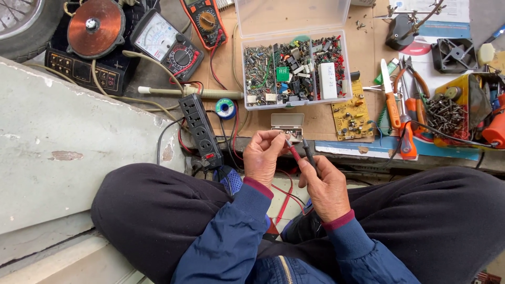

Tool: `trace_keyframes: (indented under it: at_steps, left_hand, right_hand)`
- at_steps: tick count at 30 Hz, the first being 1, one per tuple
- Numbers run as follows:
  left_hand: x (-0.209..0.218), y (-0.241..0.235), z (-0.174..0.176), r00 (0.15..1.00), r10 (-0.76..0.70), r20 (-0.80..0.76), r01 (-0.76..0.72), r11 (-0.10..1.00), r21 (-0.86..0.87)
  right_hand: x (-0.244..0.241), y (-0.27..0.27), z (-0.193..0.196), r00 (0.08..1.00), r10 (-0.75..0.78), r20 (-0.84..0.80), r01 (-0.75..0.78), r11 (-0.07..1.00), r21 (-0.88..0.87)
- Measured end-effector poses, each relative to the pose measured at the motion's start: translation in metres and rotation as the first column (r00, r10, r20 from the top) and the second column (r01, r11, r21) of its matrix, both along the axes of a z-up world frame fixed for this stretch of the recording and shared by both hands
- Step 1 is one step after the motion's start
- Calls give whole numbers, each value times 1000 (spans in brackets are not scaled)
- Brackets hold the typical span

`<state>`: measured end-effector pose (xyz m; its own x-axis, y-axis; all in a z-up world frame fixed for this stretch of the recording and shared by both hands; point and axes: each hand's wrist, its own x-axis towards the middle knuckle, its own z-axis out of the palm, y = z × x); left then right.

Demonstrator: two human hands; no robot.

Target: The person sits on the ground and uses a multimeter to test small electronic components. They then use a magnifying glass to inspect a component closely before returning to testing with the multimeter probes.

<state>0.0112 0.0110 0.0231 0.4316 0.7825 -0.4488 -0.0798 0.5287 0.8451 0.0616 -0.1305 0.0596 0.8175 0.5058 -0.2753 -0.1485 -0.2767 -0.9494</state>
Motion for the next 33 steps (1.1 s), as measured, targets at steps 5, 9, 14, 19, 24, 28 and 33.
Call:
trace_keyframes:
  at_steps: [5,9,14,19,24,28,33]
  left_hand:
    - [-1,-1,-10,999,-27,25,26,999,37]
    - [0,-4,-1,996,-29,85,30,999,-11]
    - [-2,-9,31,987,76,138,-39,967,-250]
    - [-4,-6,19,988,95,120,-57,955,-290]
    - [-8,-1,0,995,100,27,-95,983,-157]
    - [-11,-1,22,998,16,-57,-15,1000,9]
    - [-14,-4,20,940,-98,-326,185,952,246]
  right_hand:
    - [2,-2,-12,1000,-2,-30,2,1000,-7]
    - [0,-4,-13,998,-7,-55,6,1000,-19]
    - [-6,1,-9,992,5,-125,-3,1000,17]
    - [-8,6,-5,977,-7,-213,6,1000,-5]
    - [0,8,15,997,-75,27,77,994,-80]
    - [3,12,36,983,-28,181,44,996,-82]
    - [12,22,32,997,66,44,-66,998,13]
